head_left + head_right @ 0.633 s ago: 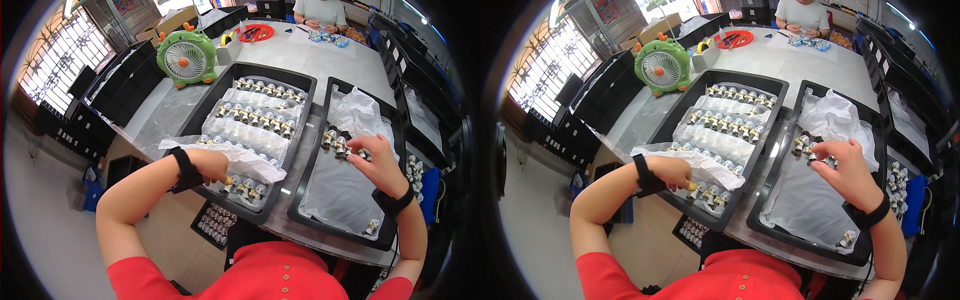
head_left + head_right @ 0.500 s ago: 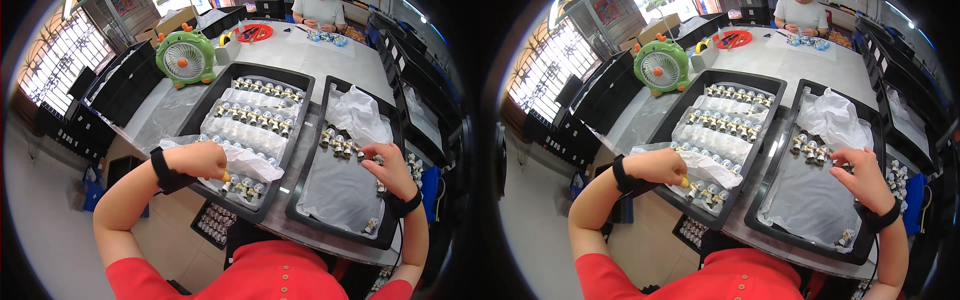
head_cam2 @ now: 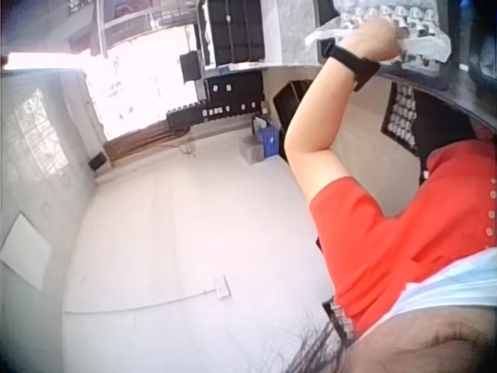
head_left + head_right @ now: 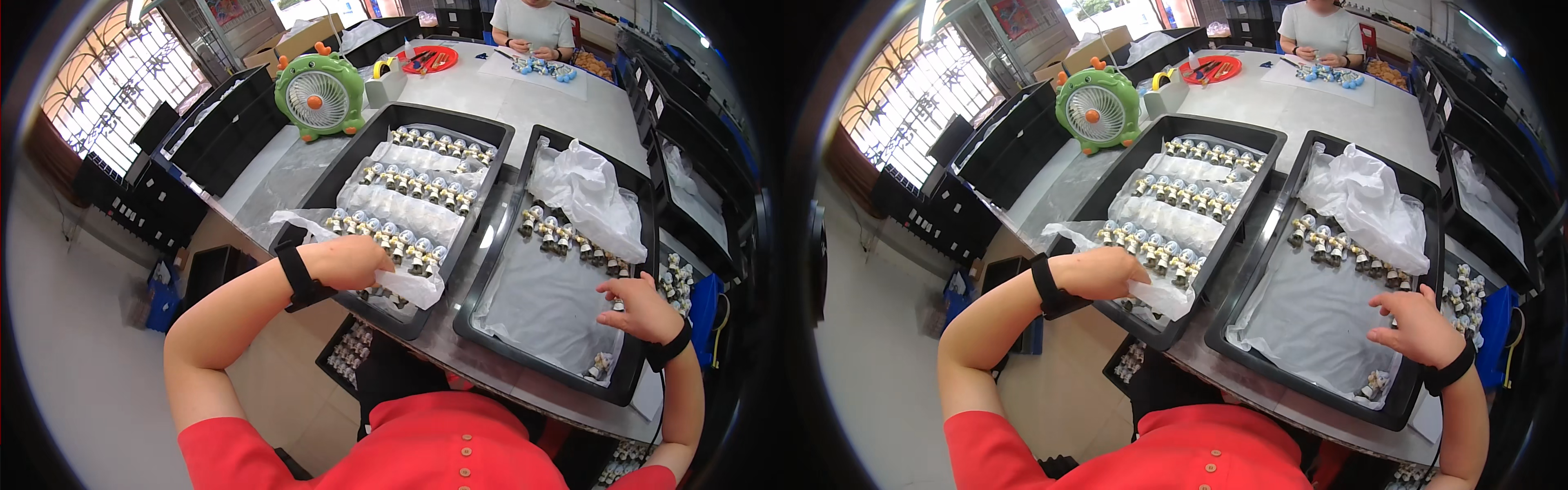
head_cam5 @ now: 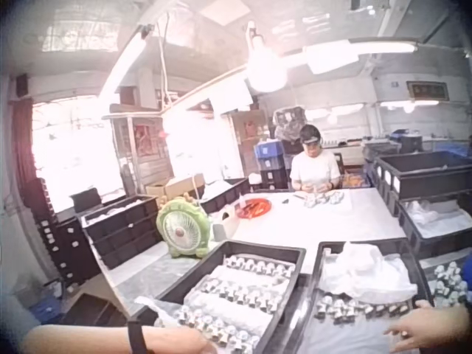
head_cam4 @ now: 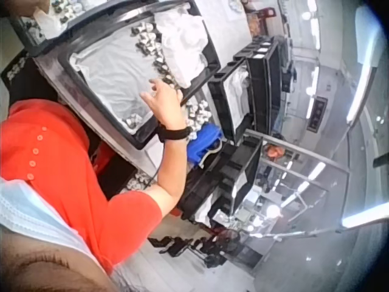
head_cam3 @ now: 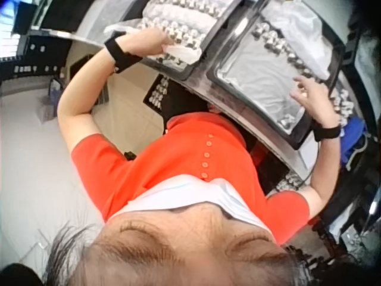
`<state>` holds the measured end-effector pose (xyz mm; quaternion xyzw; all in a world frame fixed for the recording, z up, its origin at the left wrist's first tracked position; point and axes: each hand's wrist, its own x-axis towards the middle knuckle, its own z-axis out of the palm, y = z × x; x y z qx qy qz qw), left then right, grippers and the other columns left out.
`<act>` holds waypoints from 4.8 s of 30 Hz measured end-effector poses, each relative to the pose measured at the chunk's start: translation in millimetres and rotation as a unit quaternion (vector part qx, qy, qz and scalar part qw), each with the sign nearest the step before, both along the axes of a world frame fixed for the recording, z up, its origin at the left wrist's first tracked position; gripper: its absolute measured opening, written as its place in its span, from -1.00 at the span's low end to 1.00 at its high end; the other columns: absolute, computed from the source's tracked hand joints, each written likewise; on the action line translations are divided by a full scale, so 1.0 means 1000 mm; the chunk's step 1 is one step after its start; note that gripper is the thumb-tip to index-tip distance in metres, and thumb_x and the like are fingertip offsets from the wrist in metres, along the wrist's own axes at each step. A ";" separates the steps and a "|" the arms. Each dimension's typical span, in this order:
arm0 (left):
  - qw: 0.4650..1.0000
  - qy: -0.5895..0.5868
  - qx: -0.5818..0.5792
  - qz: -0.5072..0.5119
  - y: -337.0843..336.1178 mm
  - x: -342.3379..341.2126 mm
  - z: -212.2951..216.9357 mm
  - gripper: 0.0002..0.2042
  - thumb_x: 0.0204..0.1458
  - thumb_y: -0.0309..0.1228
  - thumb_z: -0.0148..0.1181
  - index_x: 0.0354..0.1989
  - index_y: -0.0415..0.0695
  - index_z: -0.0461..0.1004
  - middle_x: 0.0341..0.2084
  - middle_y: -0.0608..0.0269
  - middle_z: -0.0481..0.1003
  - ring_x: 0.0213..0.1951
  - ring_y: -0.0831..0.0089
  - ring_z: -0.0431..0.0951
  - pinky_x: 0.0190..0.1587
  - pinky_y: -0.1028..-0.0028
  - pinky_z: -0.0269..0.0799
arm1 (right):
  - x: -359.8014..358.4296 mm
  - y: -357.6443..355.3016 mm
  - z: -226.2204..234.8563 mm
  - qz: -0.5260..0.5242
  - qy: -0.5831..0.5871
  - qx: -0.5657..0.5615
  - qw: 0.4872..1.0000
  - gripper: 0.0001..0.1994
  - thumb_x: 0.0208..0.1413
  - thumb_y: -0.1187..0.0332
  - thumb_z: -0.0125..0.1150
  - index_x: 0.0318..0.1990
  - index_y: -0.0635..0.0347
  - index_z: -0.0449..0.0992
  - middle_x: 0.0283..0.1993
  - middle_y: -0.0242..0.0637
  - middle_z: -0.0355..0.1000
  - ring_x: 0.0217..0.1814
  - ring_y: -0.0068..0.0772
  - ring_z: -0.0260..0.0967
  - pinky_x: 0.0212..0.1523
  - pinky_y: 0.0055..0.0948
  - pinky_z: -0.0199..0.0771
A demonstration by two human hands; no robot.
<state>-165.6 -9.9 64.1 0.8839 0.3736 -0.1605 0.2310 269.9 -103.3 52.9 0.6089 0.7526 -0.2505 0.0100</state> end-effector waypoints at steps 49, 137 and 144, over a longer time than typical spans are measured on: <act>0.641 -0.592 -0.433 0.226 0.024 0.146 -0.045 -0.67 0.11 -0.54 0.08 0.08 -0.19 0.32 -0.05 0.25 0.44 -0.05 0.54 0.47 0.05 0.48 0.39 | -0.094 0.066 -0.017 -0.097 0.473 0.217 0.848 -0.62 -0.05 0.47 0.31 -0.03 0.21 0.38 -0.21 -0.36 0.46 -0.14 -0.51 0.42 -0.05 -0.48 0.38; 0.693 -0.546 -0.430 0.192 0.004 0.155 -0.050 -0.53 0.17 -0.31 0.10 0.22 -0.18 0.20 0.03 0.24 0.39 0.04 0.41 0.45 0.03 0.41 0.40 | -0.102 0.053 -0.041 0.053 0.232 0.411 0.880 -0.15 -0.36 0.40 0.47 0.24 0.13 0.22 0.06 -0.22 0.26 0.14 -0.11 0.17 0.14 -0.18 0.17; 0.633 -0.550 -0.512 0.186 0.006 0.153 -0.046 -0.51 0.09 -0.45 0.03 0.24 -0.22 0.17 0.07 0.17 0.35 0.06 0.33 0.43 0.04 0.38 0.40 | -0.102 0.052 -0.037 0.073 0.273 0.406 0.869 -0.10 -0.38 0.39 0.51 0.26 0.11 0.20 0.09 -0.25 0.27 0.14 -0.10 0.16 0.15 -0.16 0.16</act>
